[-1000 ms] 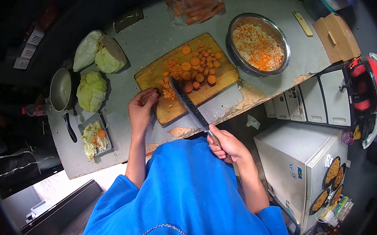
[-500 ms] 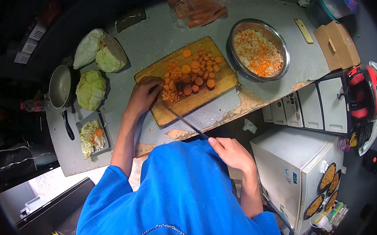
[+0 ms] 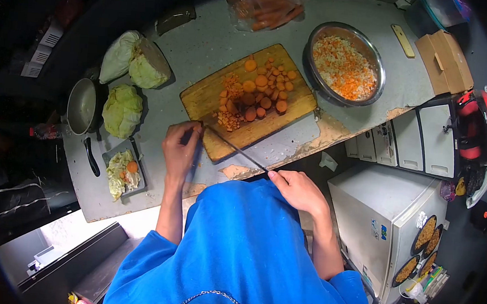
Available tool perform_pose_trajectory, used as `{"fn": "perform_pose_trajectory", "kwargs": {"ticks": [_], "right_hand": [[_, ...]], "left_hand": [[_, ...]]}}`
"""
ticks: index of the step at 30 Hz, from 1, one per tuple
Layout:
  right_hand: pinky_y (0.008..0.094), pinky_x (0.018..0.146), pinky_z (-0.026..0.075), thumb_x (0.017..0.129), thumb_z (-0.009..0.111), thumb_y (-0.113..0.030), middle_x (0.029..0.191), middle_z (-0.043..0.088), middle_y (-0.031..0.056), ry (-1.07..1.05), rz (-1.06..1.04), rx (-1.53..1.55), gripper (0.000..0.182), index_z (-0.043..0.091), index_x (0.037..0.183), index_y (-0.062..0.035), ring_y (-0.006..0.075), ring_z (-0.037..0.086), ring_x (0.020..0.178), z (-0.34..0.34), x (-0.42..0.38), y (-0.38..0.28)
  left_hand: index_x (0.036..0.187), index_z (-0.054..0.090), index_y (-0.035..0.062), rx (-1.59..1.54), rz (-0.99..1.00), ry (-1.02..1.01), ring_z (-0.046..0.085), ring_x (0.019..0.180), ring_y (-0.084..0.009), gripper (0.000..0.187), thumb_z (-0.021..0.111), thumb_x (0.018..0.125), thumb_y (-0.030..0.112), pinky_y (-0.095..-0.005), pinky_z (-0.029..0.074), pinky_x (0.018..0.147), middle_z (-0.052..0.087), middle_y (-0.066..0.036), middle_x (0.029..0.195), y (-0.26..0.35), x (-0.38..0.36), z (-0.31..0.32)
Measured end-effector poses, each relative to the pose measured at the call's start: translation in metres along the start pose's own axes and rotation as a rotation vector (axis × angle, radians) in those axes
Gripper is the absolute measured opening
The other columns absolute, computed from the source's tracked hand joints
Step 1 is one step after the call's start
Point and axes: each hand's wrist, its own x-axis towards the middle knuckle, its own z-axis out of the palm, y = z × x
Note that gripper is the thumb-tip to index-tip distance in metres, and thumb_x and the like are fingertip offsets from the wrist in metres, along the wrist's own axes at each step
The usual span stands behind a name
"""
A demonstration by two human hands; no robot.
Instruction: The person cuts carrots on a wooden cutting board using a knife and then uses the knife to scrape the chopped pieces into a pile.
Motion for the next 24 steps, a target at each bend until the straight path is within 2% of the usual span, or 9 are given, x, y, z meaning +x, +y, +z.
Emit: {"fn": "perform_pose_trajectory", "kwargs": {"ticks": [4,8,10,14,16,17,19,23,24], "right_hand": [[0.0474,0.069,0.049,0.109,0.050,-0.046,0.075,0.064,0.0259,0.077,-0.013,0.052,0.055,0.065,0.090,0.0034,0.0452,0.063,0.071,0.006,0.007,0.000],[0.0480,0.069,0.049,0.109,0.049,-0.046,0.075,0.063,0.0268,0.152,0.010,0.018,0.055,0.064,0.090,0.0036,0.0464,0.063,0.072,0.010,0.009,0.001],[0.0357,0.059,0.044,0.111,0.049,-0.043,0.063,0.053,0.0057,0.209,-0.030,0.097,0.053,0.057,0.081,0.0008,0.0146,0.049,0.060,0.018,0.008,-0.001],[0.0406,0.061,0.046,0.111,0.048,-0.042,0.064,0.055,0.0151,0.231,-0.115,0.071,0.053,0.058,0.086,0.0027,0.0232,0.053,0.058,0.035,0.008,-0.007],[0.0439,0.063,0.047,0.111,0.048,-0.041,0.070,0.056,0.0242,0.230,-0.114,0.042,0.051,0.059,0.089,0.0038,0.0354,0.054,0.059,0.040,0.008,-0.014],[0.0439,0.063,0.047,0.111,0.048,-0.041,0.070,0.056,0.0242,0.230,-0.113,0.042,0.051,0.059,0.089,0.0038,0.0354,0.054,0.059,0.042,0.009,-0.015],[0.0459,0.064,0.048,0.110,0.050,-0.041,0.074,0.057,0.0290,0.242,-0.114,0.073,0.050,0.060,0.091,0.0040,0.0463,0.052,0.064,0.045,0.009,-0.016],[0.0471,0.064,0.048,0.110,0.051,-0.040,0.074,0.058,0.0296,0.236,-0.102,0.054,0.048,0.061,0.092,0.0033,0.0509,0.056,0.070,0.047,0.009,-0.017],[0.0516,0.066,0.048,0.110,0.050,-0.040,0.076,0.061,0.0306,0.237,-0.105,0.046,0.049,0.062,0.090,0.0032,0.0524,0.060,0.076,0.047,0.010,-0.017]], "left_hand": [[0.104,0.080,0.0069,0.043,-0.060,0.018,0.065,0.098,-0.0281,0.019,0.082,0.088,0.016,-0.0392,0.044,0.093,0.076,-0.010,0.097,0.000,-0.019,0.019],[0.107,0.080,0.0071,0.099,-0.003,0.052,0.064,0.099,-0.0274,0.022,0.082,0.088,0.017,-0.0409,0.042,0.096,0.077,-0.008,0.098,0.000,-0.021,0.029],[0.110,0.080,0.0070,0.138,0.079,0.076,0.065,0.099,-0.0280,0.025,0.082,0.088,0.018,-0.0419,0.042,0.099,0.076,-0.010,0.100,0.003,-0.020,0.027],[0.109,0.081,0.0064,0.230,0.069,0.053,0.065,0.099,-0.0273,0.025,0.082,0.088,0.019,-0.0420,0.041,0.099,0.077,-0.009,0.102,-0.001,-0.027,0.028],[0.109,0.081,0.0067,0.189,0.054,0.057,0.065,0.100,-0.0263,0.024,0.082,0.088,0.019,-0.0411,0.039,0.099,0.078,-0.007,0.102,-0.002,-0.026,0.034],[0.109,0.081,0.0067,0.189,0.054,0.057,0.065,0.100,-0.0263,0.024,0.082,0.088,0.019,-0.0411,0.039,0.099,0.078,-0.007,0.102,-0.001,-0.024,0.036],[0.105,0.083,0.0067,0.168,0.044,0.069,0.065,0.099,-0.0254,0.021,0.083,0.088,0.019,-0.0413,0.039,0.097,0.078,-0.007,0.098,0.000,-0.021,0.040],[0.102,0.083,0.0062,0.154,0.059,0.069,0.066,0.099,-0.0246,0.020,0.083,0.087,0.020,-0.0414,0.039,0.098,0.080,-0.007,0.097,-0.006,-0.020,0.042],[0.101,0.084,0.0061,0.155,0.078,0.074,0.066,0.099,-0.0243,0.019,0.083,0.088,0.019,-0.0413,0.039,0.099,0.080,-0.006,0.098,-0.007,-0.020,0.042]]}}
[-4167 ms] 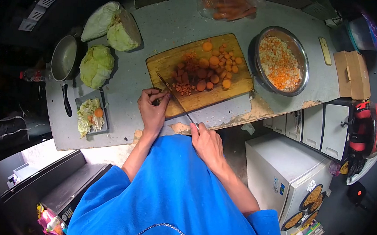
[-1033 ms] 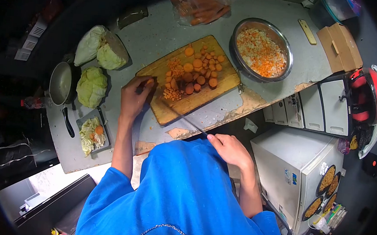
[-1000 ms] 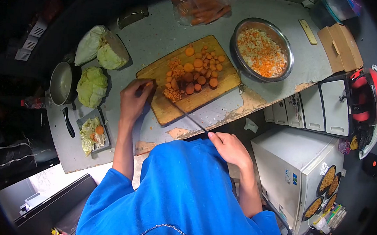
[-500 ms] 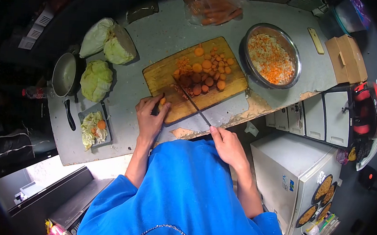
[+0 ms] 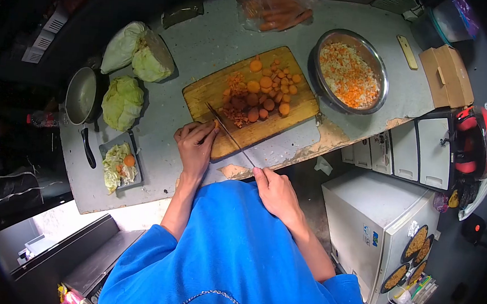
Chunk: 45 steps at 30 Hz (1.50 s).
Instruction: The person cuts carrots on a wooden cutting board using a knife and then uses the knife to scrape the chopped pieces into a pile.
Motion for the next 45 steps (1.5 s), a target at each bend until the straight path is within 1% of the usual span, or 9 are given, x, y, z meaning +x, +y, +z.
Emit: {"fn": "perform_pose_trajectory", "kwargs": {"ticks": [1,11,16,23,25,28,31,35,45], "right_hand": [[0.0562,0.068,0.048,0.110,0.050,-0.040,0.077,0.064,0.0317,0.000,-0.005,-0.007,0.050,0.062,0.088,0.0030,0.0539,0.063,0.081,0.001,0.000,0.000],[0.0592,0.068,0.049,0.110,0.049,-0.039,0.076,0.065,0.0322,0.015,-0.025,-0.057,0.048,0.063,0.089,0.0024,0.0550,0.063,0.080,0.006,-0.002,-0.002],[0.0614,0.066,0.051,0.110,0.049,-0.038,0.073,0.066,0.0322,0.060,-0.039,-0.261,0.046,0.064,0.090,0.0018,0.0546,0.065,0.073,0.011,-0.001,-0.005],[0.0599,0.065,0.052,0.110,0.050,-0.037,0.072,0.065,0.0314,0.072,-0.084,-0.185,0.046,0.063,0.089,0.0023,0.0541,0.064,0.072,0.017,0.007,0.003],[0.0558,0.062,0.048,0.109,0.052,-0.033,0.074,0.063,0.0311,0.078,-0.064,-0.067,0.042,0.062,0.088,0.0027,0.0532,0.063,0.076,0.015,0.004,0.003],[0.0543,0.062,0.047,0.109,0.053,-0.032,0.074,0.063,0.0305,0.080,-0.089,-0.074,0.042,0.062,0.088,0.0030,0.0522,0.063,0.076,0.018,0.002,0.009],[0.0589,0.063,0.048,0.110,0.051,-0.035,0.072,0.064,0.0315,0.062,-0.089,-0.085,0.046,0.063,0.086,0.0032,0.0538,0.063,0.072,0.016,0.002,0.006],[0.0588,0.062,0.048,0.110,0.050,-0.036,0.073,0.064,0.0312,0.062,-0.095,-0.049,0.047,0.063,0.087,0.0033,0.0541,0.062,0.072,0.017,0.002,0.005],[0.0612,0.065,0.052,0.109,0.050,-0.036,0.071,0.064,0.0327,0.079,-0.076,-0.225,0.047,0.064,0.087,0.0025,0.0545,0.065,0.071,0.020,0.009,0.000]], "left_hand": [[0.100,0.084,0.0061,0.001,0.019,0.007,0.066,0.100,-0.0239,0.018,0.083,0.088,0.019,-0.0412,0.038,0.099,0.081,-0.006,0.100,-0.001,0.000,0.000],[0.101,0.084,0.0061,-0.005,0.000,0.011,0.067,0.100,-0.0243,0.017,0.083,0.088,0.018,-0.0408,0.038,0.101,0.081,-0.006,0.102,0.001,-0.001,0.002],[0.100,0.084,0.0058,-0.008,0.001,0.026,0.067,0.101,-0.0245,0.016,0.083,0.088,0.016,-0.0408,0.038,0.101,0.081,-0.006,0.103,0.001,-0.002,0.004],[0.102,0.083,0.0054,0.020,0.033,0.035,0.067,0.104,-0.0245,0.017,0.082,0.087,0.014,-0.0406,0.037,0.102,0.080,-0.006,0.105,0.003,-0.007,0.004],[0.103,0.083,0.0067,0.004,0.048,0.079,0.065,0.105,-0.0232,0.016,0.081,0.088,0.013,-0.0410,0.034,0.103,0.080,-0.004,0.106,0.002,-0.012,0.010],[0.104,0.082,0.0067,-0.034,0.031,0.095,0.066,0.105,-0.0230,0.018,0.082,0.087,0.011,-0.0406,0.034,0.103,0.079,-0.003,0.104,-0.001,-0.014,0.012],[0.102,0.082,0.0053,-0.018,0.023,0.084,0.068,0.106,-0.0242,0.016,0.082,0.087,0.010,-0.0396,0.038,0.101,0.079,-0.005,0.103,0.001,-0.013,0.010],[0.101,0.082,0.0051,-0.015,0.022,0.085,0.068,0.105,-0.0244,0.015,0.082,0.087,0.009,-0.0391,0.038,0.100,0.079,-0.005,0.101,0.001,-0.013,0.009],[0.100,0.082,0.0054,-0.028,0.037,0.087,0.068,0.104,-0.0243,0.015,0.083,0.086,0.010,-0.0392,0.039,0.100,0.080,-0.005,0.101,0.001,-0.010,0.008]]}}
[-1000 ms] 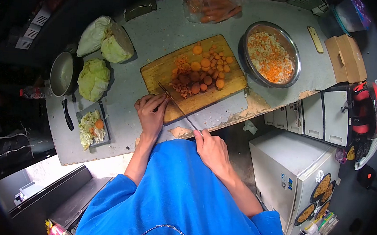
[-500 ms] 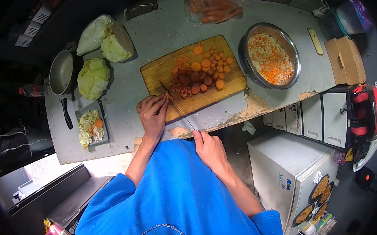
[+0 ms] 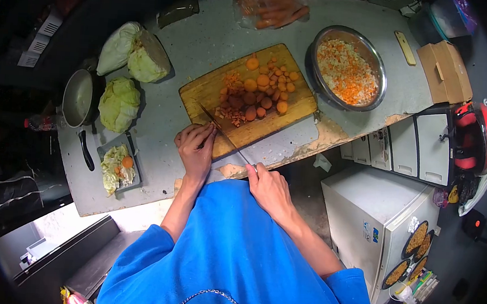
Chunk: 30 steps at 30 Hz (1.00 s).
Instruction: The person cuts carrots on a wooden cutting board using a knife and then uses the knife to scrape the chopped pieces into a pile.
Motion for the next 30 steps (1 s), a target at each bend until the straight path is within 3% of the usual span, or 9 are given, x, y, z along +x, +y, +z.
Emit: {"fn": "perform_pose_trajectory", "kwargs": {"ticks": [8,14,25,30], "right_hand": [[0.0606,0.063,0.050,0.110,0.050,-0.036,0.071,0.063,0.0323,0.035,-0.023,0.142,0.047,0.062,0.087,0.0033,0.0543,0.063,0.072,-0.001,-0.004,0.003],[0.0601,0.063,0.049,0.110,0.050,-0.035,0.070,0.063,0.0322,0.022,-0.006,0.141,0.047,0.062,0.086,0.0033,0.0546,0.063,0.072,-0.001,-0.005,0.002],[0.0605,0.066,0.052,0.109,0.051,-0.034,0.073,0.065,0.0324,0.017,0.001,-0.001,0.044,0.063,0.088,0.0025,0.0539,0.065,0.074,-0.002,0.005,-0.007],[0.0598,0.065,0.050,0.109,0.051,-0.036,0.072,0.064,0.0320,0.025,-0.030,0.103,0.046,0.063,0.087,0.0027,0.0540,0.064,0.073,-0.002,0.003,-0.001]], "left_hand": [[0.101,0.082,0.0050,0.021,0.018,0.008,0.069,0.104,-0.0239,0.016,0.083,0.086,0.011,-0.0399,0.038,0.101,0.080,-0.005,0.102,0.001,-0.002,0.001],[0.115,0.079,0.0055,0.018,-0.003,-0.014,0.063,0.105,-0.0250,0.030,0.082,0.088,0.016,-0.0428,0.034,0.104,0.079,-0.007,0.109,0.001,0.001,0.003],[0.113,0.077,0.0066,-0.028,-0.086,-0.026,0.064,0.102,-0.0226,0.030,0.084,0.085,0.015,-0.0399,0.036,0.103,0.078,-0.006,0.100,0.006,0.002,0.002],[0.118,0.074,0.0046,0.023,-0.047,-0.010,0.064,0.103,-0.0222,0.037,0.085,0.084,0.015,-0.0395,0.035,0.104,0.079,-0.005,0.100,-0.002,-0.005,0.002]]}}
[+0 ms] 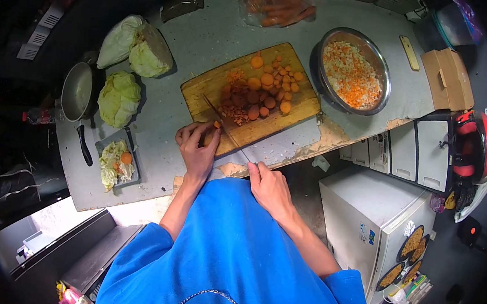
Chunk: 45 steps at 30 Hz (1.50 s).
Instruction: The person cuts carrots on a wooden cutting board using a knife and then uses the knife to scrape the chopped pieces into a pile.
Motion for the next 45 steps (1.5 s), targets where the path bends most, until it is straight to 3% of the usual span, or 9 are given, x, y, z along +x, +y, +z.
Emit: {"fn": "perform_pose_trajectory", "kwargs": {"ticks": [7,10,17,25,35,37,41,43,45], "right_hand": [[0.0594,0.063,0.049,0.109,0.052,-0.036,0.071,0.063,0.0316,-0.029,0.012,0.017,0.047,0.062,0.085,0.0025,0.0537,0.063,0.072,0.0003,-0.0024,0.0019],[0.0595,0.064,0.050,0.109,0.052,-0.037,0.071,0.064,0.0315,-0.022,0.012,0.005,0.047,0.063,0.086,0.0023,0.0534,0.064,0.072,0.0014,-0.0021,0.0014],[0.0595,0.066,0.053,0.109,0.051,-0.038,0.072,0.066,0.0313,-0.038,0.050,-0.173,0.047,0.065,0.087,0.0020,0.0531,0.066,0.072,0.0015,0.0009,-0.0057],[0.0601,0.067,0.050,0.109,0.050,-0.036,0.075,0.065,0.0326,-0.023,0.029,0.045,0.047,0.064,0.087,0.0028,0.0548,0.064,0.075,0.0012,-0.0056,0.0008],[0.0613,0.066,0.049,0.110,0.049,-0.037,0.073,0.063,0.0335,-0.029,0.025,0.037,0.049,0.063,0.086,0.0029,0.0558,0.062,0.075,0.0071,-0.0065,0.0019],[0.0614,0.065,0.049,0.110,0.049,-0.037,0.074,0.063,0.0337,-0.034,0.037,0.037,0.049,0.063,0.087,0.0032,0.0559,0.062,0.075,0.0065,-0.0061,0.0003],[0.0614,0.065,0.049,0.110,0.049,-0.037,0.074,0.063,0.0338,-0.038,0.048,0.030,0.049,0.064,0.087,0.0033,0.0559,0.063,0.075,0.0058,-0.0061,-0.0028],[0.0616,0.066,0.049,0.110,0.049,-0.037,0.074,0.063,0.0339,-0.034,0.056,0.038,0.049,0.064,0.087,0.0035,0.0558,0.063,0.075,0.0055,-0.0064,-0.0040],[0.0617,0.066,0.049,0.110,0.049,-0.037,0.073,0.063,0.0339,-0.039,0.058,0.036,0.049,0.064,0.087,0.0034,0.0559,0.063,0.075,0.0049,-0.0059,-0.0055]], "left_hand": [[0.149,0.050,-0.0016,-0.068,-0.090,-0.028,0.061,0.114,-0.0176,0.071,0.084,0.088,0.015,-0.0374,0.030,0.109,0.082,-0.005,0.100,0.0072,0.0023,-0.0012],[0.152,0.045,-0.0026,-0.085,-0.105,-0.062,0.059,0.116,-0.0163,0.075,0.083,0.089,0.013,-0.0370,0.029,0.110,0.082,-0.006,0.101,0.0072,0.0011,-0.0024],[0.151,0.045,-0.0032,-0.090,-0.058,-0.017,0.069,0.107,-0.0144,0.072,0.081,0.091,0.014,-0.0404,0.026,0.111,0.082,-0.007,0.097,0.0077,0.0008,-0.0001],[0.152,0.043,-0.0038,-0.068,-0.054,0.017,0.070,0.108,-0.0157,0.074,0.081,0.090,0.013,-0.0418,0.029,0.109,0.082,-0.007,0.098,0.0088,-0.0001,0.0003],[0.151,0.045,-0.0040,-0.068,-0.055,-0.002,0.070,0.104,-0.0147,0.074,0.083,0.090,0.014,-0.0409,0.031,0.107,0.081,-0.005,0.091,0.0054,-0.0005,0.0006],[0.153,0.046,-0.0034,-0.075,-0.050,-0.001,0.056,0.105,-0.0162,0.077,0.085,0.088,0.013,-0.0345,0.031,0.106,0.081,-0.002,0.091,0.0029,-0.0024,0.0022],[0.153,0.047,-0.0034,-0.076,-0.023,-0.002,0.057,0.105,-0.0165,0.077,0.085,0.088,0.012,-0.0354,0.031,0.106,0.081,-0.003,0.090,0.0037,-0.0010,0.0022],[0.153,0.044,-0.0045,-0.040,0.028,0.010,0.072,0.094,-0.0132,0.075,0.083,0.090,0.013,-0.0401,0.032,0.105,0.080,-0.003,0.086,0.0054,0.0008,0.0015],[0.153,0.044,-0.0051,-0.041,0.038,0.009,0.072,0.094,-0.0132,0.075,0.082,0.090,0.012,-0.0403,0.032,0.105,0.080,-0.003,0.086,0.0048,0.0004,0.0020]]}}
